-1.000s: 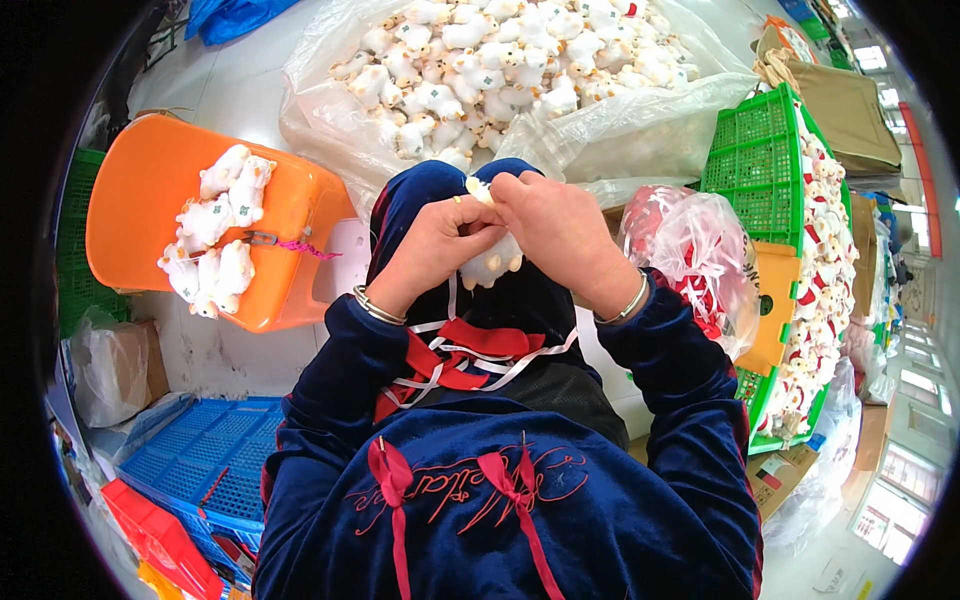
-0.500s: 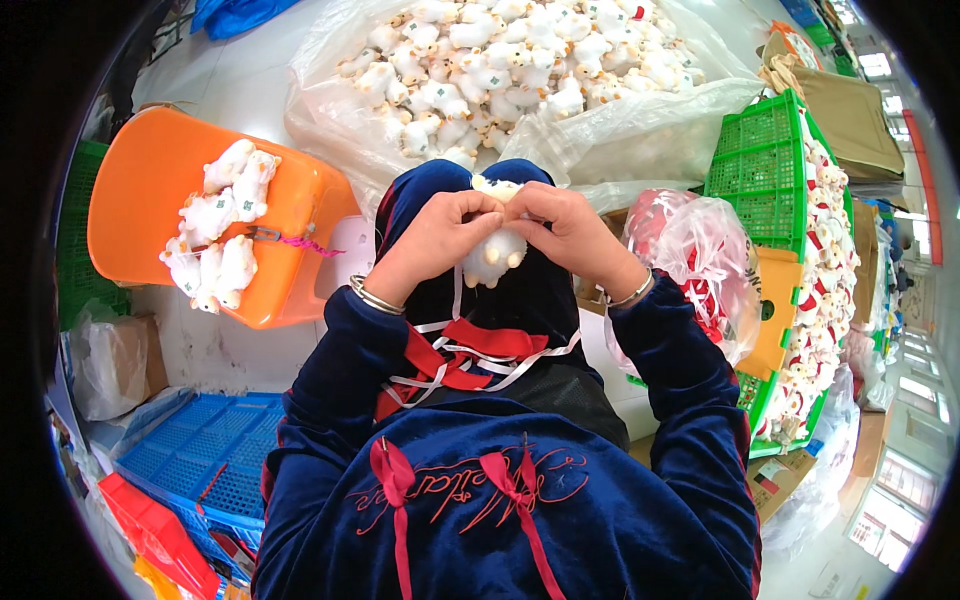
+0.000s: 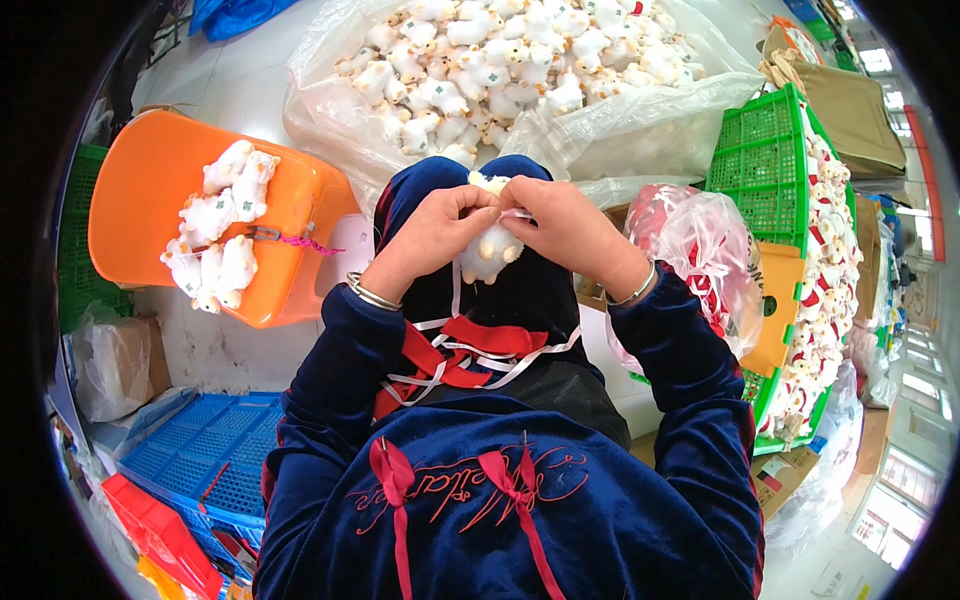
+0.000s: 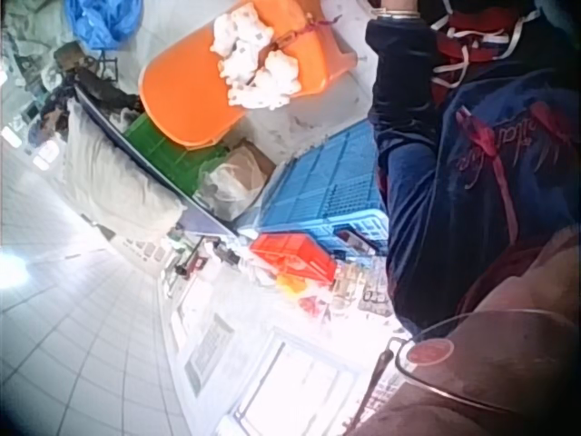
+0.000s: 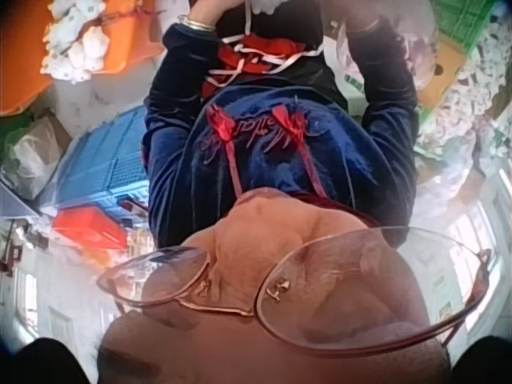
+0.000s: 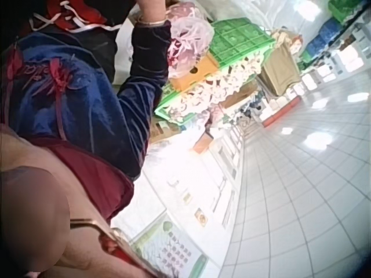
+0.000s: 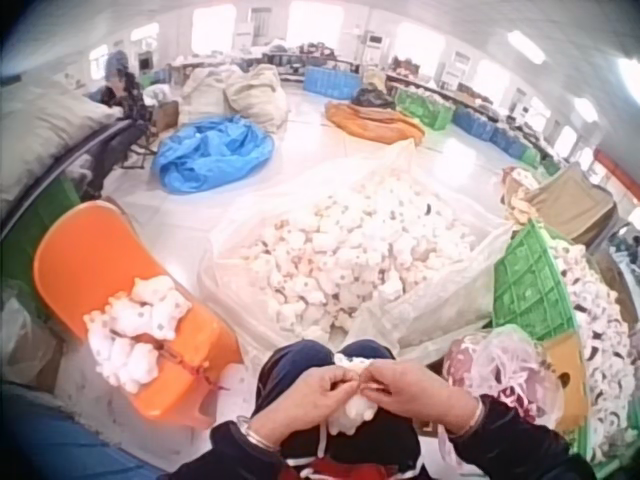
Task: The person ties red ribbons around the necks of small white plush toys. They pick up each toy, wrap and knot the ribbon, then place the finished toy into a green crate.
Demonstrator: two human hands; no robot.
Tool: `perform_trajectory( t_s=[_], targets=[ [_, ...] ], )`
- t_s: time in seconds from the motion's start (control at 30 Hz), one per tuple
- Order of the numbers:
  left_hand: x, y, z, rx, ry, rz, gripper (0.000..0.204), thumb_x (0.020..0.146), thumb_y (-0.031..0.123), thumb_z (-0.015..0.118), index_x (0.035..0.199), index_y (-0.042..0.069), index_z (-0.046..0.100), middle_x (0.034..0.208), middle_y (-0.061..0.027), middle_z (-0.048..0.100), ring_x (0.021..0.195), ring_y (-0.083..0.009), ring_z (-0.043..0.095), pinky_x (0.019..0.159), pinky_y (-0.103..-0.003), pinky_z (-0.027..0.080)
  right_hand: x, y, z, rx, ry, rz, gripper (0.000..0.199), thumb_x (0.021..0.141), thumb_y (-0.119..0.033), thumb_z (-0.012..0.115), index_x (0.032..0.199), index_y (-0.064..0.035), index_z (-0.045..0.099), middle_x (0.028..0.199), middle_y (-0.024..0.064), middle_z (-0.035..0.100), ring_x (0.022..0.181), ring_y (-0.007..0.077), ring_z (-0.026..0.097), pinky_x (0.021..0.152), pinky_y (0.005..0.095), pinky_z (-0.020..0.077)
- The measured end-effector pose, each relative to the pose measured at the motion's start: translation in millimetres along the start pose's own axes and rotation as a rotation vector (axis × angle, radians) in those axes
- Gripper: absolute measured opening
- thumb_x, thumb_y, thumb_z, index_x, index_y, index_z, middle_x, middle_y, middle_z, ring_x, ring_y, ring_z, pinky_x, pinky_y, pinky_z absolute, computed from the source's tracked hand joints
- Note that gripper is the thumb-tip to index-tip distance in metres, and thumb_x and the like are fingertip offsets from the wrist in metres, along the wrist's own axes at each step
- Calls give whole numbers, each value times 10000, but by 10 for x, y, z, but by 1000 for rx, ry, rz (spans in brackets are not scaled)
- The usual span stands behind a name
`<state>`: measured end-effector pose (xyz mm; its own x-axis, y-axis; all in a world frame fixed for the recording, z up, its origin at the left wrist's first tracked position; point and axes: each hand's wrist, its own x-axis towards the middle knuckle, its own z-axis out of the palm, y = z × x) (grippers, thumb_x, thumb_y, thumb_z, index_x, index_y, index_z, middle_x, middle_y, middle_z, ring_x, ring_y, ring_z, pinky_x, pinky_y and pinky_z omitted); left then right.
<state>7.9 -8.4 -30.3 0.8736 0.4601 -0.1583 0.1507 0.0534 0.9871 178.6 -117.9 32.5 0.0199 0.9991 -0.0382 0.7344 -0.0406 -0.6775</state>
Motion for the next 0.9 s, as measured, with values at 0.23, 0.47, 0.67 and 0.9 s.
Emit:
perform_trajectory(
  t_s=[0.23,0.47,0.67,0.9],
  targets=[
    [-15,27,-25,8,1,-22,210,993,180,655,1015,-23,701,882,2,683,806,-54,586,728,-237,496,22,16,66,-212,27,-103,135,894,-129,655,897,-19,576,860,173,629,796,399,635,672,486,508],
    [-14,-13,-37,-44,7,-4,194,983,166,666,1011,-23,700,893,8,682,811,-53,590,732,-234,498,-52,123,160,-181,172,-207,105,872,-102,682,890,-41,598,829,127,623,764,361,638,642,460,502],
    [-36,-12,-38,-66,1,-17,195,981,164,670,1020,-25,699,904,7,688,821,-50,597,737,-233,503,-79,189,248,-131,244,-242,99,879,-94,693,938,-56,624,847,111,621,764,344,644,634,435,508],
    [-59,-11,16,-81,54,-12,182,970,154,686,1008,-22,707,884,15,687,796,-39,594,718,-219,497,-20,110,99,-223,107,-261,109,870,-29,686,968,-33,639,880,128,620,782,366,646,667,420,521]
  ],
)
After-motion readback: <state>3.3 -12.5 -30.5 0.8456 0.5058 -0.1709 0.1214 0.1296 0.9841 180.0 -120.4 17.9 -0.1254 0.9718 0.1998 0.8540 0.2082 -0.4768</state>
